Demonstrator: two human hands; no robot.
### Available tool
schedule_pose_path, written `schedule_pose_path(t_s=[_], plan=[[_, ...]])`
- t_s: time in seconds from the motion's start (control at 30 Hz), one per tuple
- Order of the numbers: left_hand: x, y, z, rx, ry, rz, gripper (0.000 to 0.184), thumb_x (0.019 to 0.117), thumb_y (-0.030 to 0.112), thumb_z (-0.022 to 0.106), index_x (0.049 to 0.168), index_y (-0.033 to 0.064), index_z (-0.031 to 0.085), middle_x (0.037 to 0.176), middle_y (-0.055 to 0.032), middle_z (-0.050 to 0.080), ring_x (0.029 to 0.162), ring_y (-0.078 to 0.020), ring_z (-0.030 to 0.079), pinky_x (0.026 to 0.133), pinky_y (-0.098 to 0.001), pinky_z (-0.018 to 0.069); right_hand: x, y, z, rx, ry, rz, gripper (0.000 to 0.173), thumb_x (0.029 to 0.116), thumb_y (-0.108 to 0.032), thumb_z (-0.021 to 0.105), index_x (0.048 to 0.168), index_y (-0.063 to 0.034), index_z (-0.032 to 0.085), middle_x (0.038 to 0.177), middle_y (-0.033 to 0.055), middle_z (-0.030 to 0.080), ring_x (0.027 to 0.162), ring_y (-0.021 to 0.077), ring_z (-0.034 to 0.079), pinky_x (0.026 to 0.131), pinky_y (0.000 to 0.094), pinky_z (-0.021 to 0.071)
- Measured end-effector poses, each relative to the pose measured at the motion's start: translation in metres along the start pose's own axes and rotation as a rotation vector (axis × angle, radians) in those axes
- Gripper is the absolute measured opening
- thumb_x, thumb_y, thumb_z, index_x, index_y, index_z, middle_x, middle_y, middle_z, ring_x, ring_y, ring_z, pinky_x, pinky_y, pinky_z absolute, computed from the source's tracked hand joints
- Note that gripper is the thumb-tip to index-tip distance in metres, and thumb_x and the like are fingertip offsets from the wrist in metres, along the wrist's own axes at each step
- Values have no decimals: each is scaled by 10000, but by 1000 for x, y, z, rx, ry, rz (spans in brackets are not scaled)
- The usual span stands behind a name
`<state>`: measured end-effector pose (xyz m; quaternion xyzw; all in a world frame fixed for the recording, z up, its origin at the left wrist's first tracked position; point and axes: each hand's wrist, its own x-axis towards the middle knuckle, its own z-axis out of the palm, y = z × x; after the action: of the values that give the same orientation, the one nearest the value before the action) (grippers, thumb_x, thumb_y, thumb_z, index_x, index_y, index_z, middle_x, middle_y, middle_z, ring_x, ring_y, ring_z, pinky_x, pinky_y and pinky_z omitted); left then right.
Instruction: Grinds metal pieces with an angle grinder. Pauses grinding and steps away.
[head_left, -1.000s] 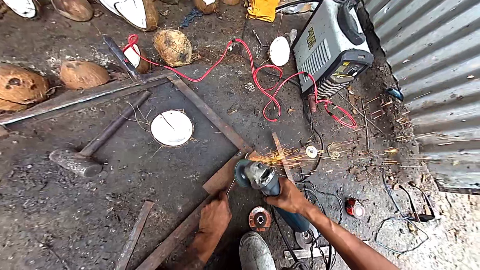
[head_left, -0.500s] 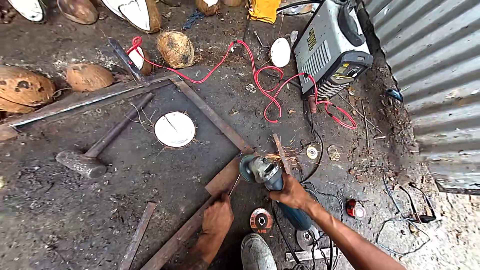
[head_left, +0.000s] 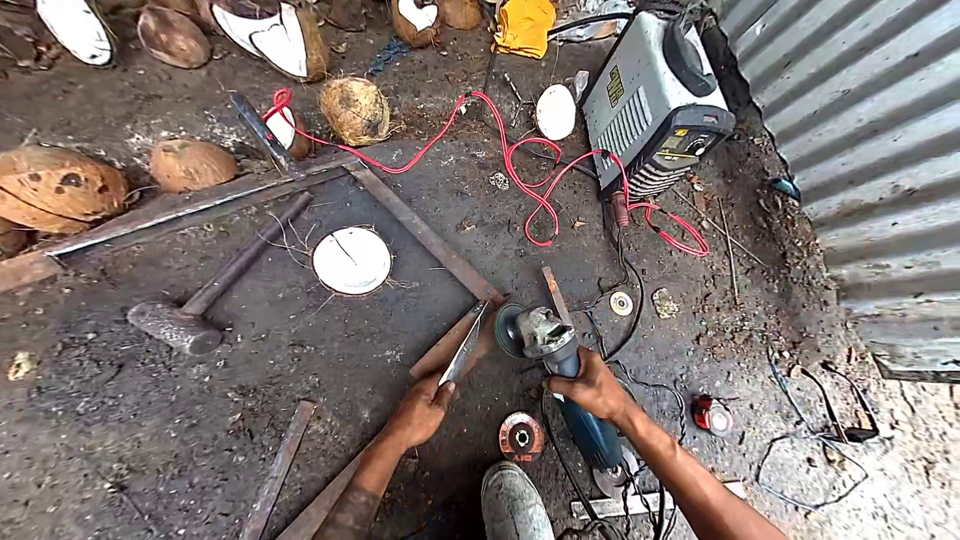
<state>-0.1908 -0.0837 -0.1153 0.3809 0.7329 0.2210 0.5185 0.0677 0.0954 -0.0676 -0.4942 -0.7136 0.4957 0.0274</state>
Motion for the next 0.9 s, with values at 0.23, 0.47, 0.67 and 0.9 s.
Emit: schedule_pose_path(t_s=[0.23,0.47,0.67,0.9], plan=[[-4,12,14,183,146,-23,361,1097,258,430,1158,-15,659,1022,-188,686,989,-326,672,934,-523,516,4,-10,28,-113,-139,-77,601,707,-382,844,1176,-65,642,1015,59,722,963,161,705,901,425,575],[-4,13,24,263,197,-57,367,1088,283,439,1184,7,661,1016,-202,697,990,-354,686,916,-544,529,27,-7,23,-149,-114,-16,632,692,-396,849,1176,-53,632,1018,75,715,967,175,702,903,432,568],[-3,16,25,320,198,-59,374,1089,290,438,1214,8,650,1028,-210,705,1011,-371,694,919,-546,535,27,-17,23,-182,-135,-56,637,689,-371,850,1196,-52,635,1060,75,716,1008,172,696,936,421,560],[-4,16,25,338,214,-45,376,1086,294,437,1207,15,659,1015,-204,711,995,-368,702,906,-544,545,31,-19,21,-146,-143,-67,636,694,-367,857,1202,-56,634,1052,72,717,993,165,699,924,423,568]])
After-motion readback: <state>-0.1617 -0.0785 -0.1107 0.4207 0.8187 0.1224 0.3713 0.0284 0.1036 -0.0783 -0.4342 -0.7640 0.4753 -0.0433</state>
